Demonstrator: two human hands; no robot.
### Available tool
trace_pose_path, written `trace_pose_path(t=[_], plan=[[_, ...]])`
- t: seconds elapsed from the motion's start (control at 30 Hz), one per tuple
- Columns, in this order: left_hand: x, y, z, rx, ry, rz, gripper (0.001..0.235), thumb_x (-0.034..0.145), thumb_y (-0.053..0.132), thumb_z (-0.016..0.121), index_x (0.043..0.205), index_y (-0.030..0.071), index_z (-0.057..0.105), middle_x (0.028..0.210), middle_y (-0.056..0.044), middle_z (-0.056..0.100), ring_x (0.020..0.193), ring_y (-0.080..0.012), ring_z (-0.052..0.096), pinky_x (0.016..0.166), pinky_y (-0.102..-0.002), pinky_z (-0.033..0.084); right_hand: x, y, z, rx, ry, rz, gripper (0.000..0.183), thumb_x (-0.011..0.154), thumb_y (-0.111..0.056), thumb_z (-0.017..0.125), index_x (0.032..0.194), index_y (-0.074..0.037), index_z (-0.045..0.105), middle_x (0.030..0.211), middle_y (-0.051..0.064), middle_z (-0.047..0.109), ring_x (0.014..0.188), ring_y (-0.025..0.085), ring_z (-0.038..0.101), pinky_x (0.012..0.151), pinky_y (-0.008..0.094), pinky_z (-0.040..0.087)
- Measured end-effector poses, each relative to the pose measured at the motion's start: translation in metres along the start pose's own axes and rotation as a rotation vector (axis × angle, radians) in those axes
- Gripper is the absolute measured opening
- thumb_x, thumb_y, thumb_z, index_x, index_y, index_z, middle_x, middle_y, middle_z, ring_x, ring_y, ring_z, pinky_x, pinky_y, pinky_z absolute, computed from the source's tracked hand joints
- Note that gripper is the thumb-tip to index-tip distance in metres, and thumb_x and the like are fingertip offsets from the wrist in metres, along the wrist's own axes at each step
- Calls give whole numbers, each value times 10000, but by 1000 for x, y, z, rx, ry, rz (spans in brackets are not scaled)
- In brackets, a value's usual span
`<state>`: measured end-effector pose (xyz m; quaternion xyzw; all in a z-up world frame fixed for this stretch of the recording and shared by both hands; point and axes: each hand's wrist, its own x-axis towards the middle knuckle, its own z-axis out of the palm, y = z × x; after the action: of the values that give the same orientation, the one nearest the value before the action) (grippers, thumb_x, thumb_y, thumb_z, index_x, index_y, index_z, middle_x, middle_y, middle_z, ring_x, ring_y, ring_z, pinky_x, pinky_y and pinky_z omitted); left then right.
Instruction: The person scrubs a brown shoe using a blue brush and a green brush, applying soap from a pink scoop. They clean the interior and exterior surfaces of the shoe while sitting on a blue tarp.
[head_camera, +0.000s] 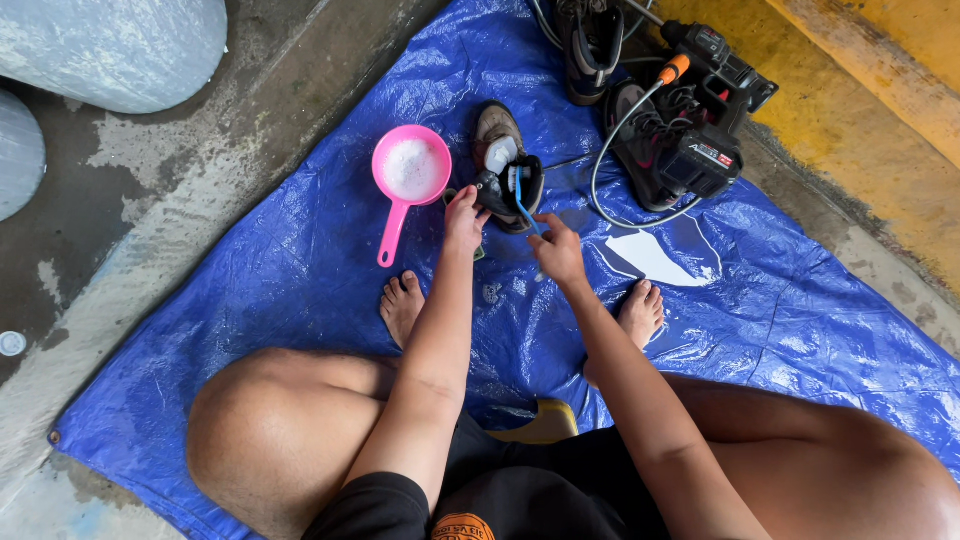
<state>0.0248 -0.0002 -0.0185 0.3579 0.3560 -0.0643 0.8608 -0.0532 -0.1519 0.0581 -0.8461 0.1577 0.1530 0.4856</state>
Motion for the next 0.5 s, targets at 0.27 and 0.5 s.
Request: trace_pose_path(t=[0.27, 0.5], plan=[[0, 3, 13, 163, 40, 148, 188, 1067, 180, 764, 1185, 36, 782, 1056, -179, 722, 978, -344, 727, 917, -614, 645, 9, -11, -3, -220, 26, -55, 425, 906, -347, 761, 1319, -249, 758, 767, 85, 765, 893, 346, 778, 877, 529, 582], [-22, 7, 4, 120, -28, 61, 197, 1031, 246, 814, 1164, 104, 786, 1023, -84, 695, 950, -281, 663, 908, -535, 664, 41, -46, 13, -469, 111, -565, 466, 893, -389, 850, 1323, -230, 766, 1089, 78, 687, 1073, 382, 720, 929, 520, 591]])
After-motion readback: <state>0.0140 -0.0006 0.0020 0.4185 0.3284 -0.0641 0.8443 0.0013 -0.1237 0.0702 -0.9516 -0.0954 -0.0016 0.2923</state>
